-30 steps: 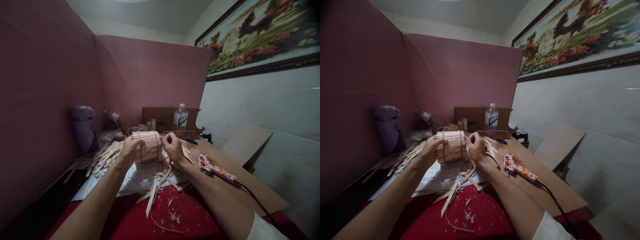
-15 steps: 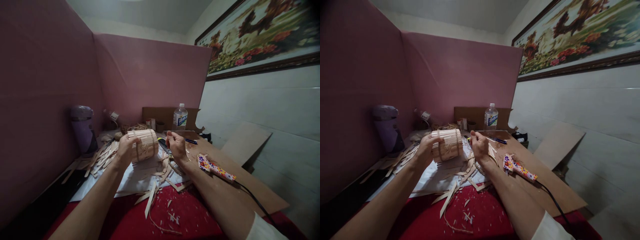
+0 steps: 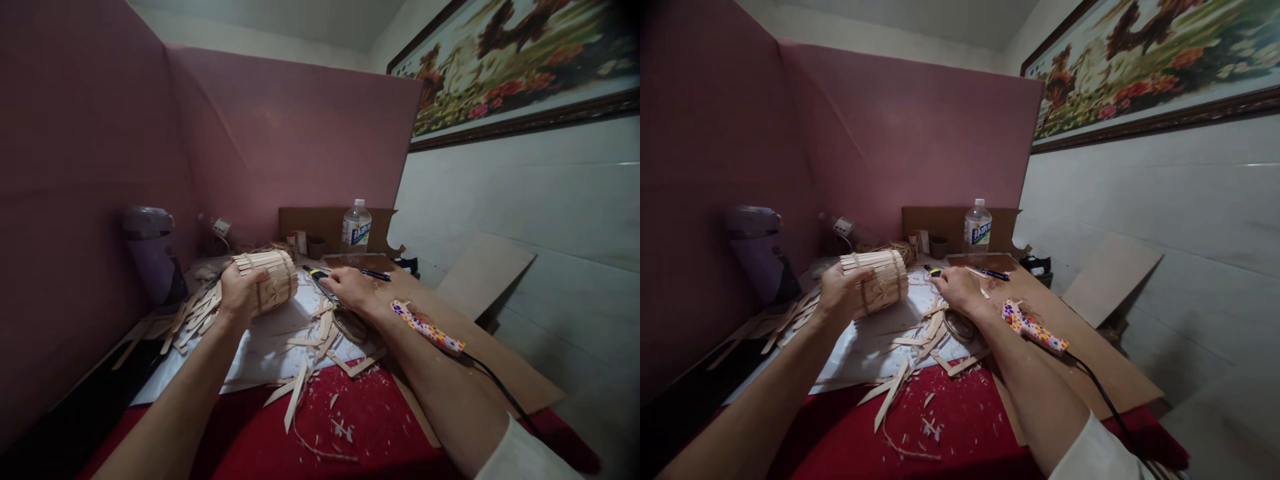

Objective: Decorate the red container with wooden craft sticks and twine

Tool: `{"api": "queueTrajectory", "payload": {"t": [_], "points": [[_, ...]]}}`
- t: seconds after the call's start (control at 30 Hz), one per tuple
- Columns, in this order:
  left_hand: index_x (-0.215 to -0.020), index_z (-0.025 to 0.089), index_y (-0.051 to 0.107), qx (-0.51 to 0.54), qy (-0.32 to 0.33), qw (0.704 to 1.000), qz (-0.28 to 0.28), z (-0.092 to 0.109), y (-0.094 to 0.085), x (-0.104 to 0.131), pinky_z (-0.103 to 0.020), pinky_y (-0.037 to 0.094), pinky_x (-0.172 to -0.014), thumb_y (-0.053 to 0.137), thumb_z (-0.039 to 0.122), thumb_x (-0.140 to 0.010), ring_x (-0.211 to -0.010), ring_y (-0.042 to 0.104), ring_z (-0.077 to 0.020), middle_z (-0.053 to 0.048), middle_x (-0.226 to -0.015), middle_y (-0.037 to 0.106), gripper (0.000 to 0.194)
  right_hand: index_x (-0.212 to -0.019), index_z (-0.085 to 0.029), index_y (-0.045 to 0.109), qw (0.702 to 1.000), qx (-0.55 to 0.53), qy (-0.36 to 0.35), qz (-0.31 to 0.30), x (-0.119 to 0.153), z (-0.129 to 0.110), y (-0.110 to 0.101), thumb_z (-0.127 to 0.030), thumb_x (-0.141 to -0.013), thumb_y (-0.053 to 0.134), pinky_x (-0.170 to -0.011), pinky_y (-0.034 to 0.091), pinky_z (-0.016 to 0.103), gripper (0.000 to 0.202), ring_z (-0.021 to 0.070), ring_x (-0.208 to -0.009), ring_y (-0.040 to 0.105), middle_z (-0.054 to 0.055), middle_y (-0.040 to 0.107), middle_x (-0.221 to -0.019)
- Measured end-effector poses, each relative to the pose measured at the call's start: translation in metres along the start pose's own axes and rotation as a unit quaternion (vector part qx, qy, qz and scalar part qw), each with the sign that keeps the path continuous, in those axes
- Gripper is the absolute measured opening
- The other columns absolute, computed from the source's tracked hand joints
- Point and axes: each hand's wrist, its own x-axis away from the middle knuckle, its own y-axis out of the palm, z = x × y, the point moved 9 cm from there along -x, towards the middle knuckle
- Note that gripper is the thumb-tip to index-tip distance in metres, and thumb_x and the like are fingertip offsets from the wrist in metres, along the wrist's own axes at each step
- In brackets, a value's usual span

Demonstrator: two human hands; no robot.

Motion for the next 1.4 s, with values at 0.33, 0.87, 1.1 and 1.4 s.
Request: {"api": "queueTrajectory", "payload": {"t": [0.33,0.87,1.1,1.4], "points": [[-0.079,0.012,0.064,-0.026,-0.025,0.999,0.024,-0.005,-0.002,0.003,-0.035,0.048,-0.075,0.065,0.020,-0.048,-0.071,0.062,-0.0196,-0.004,-0.078,0.067,0.032,-0.084,-0.018,0.066,0.978,0.094,0.119,0.144,-0.002,0.029,-0.047,-0.044,-0.095,0.027,-0.059,0.028,0.027,0.049,0.0203,-0.076,0.059,0.011,0.069,-0.081],[-0.085,0.013,0.063,-0.039,-0.013,0.999,0.005,-0.008,0.003,0.005,-0.035,0.049,-0.077,0.065,0.022,-0.053,-0.080,0.064,-0.0223,-0.007,-0.089,0.069,0.034,-0.075,-0.024,0.072,0.967,0.103,0.224,0.058,-0.014,0.095,-0.030,-0.032,-0.076,0.059,-0.058,0.038,0.026,0.016,0.0218,-0.079,0.065,0.008,0.072,-0.083],[-0.084,0.013,0.064,-0.040,-0.014,0.999,-0.003,-0.007,0.007,0.007,-0.036,0.048,-0.081,0.066,0.021,-0.052,-0.085,0.064,-0.0235,-0.007,-0.090,0.069,0.032,-0.071,-0.020,0.073,0.974,0.132,0.182,-0.034,-0.012,0.081,-0.005,-0.024,-0.069,0.062,-0.060,0.040,0.026,0.012,0.0239,-0.080,0.066,0.012,0.073,-0.082],[-0.083,0.013,0.065,-0.042,-0.015,0.999,0.003,-0.009,0.005,0.006,-0.037,0.048,-0.082,0.067,0.021,-0.051,-0.084,0.064,-0.0245,-0.007,-0.087,0.070,0.034,-0.087,-0.024,0.073,0.978,0.113,0.169,-0.044,-0.017,0.084,0.005,-0.020,-0.075,0.055,-0.058,0.040,0.023,0.022,0.0189,-0.076,0.066,0.006,0.073,-0.082]]}}
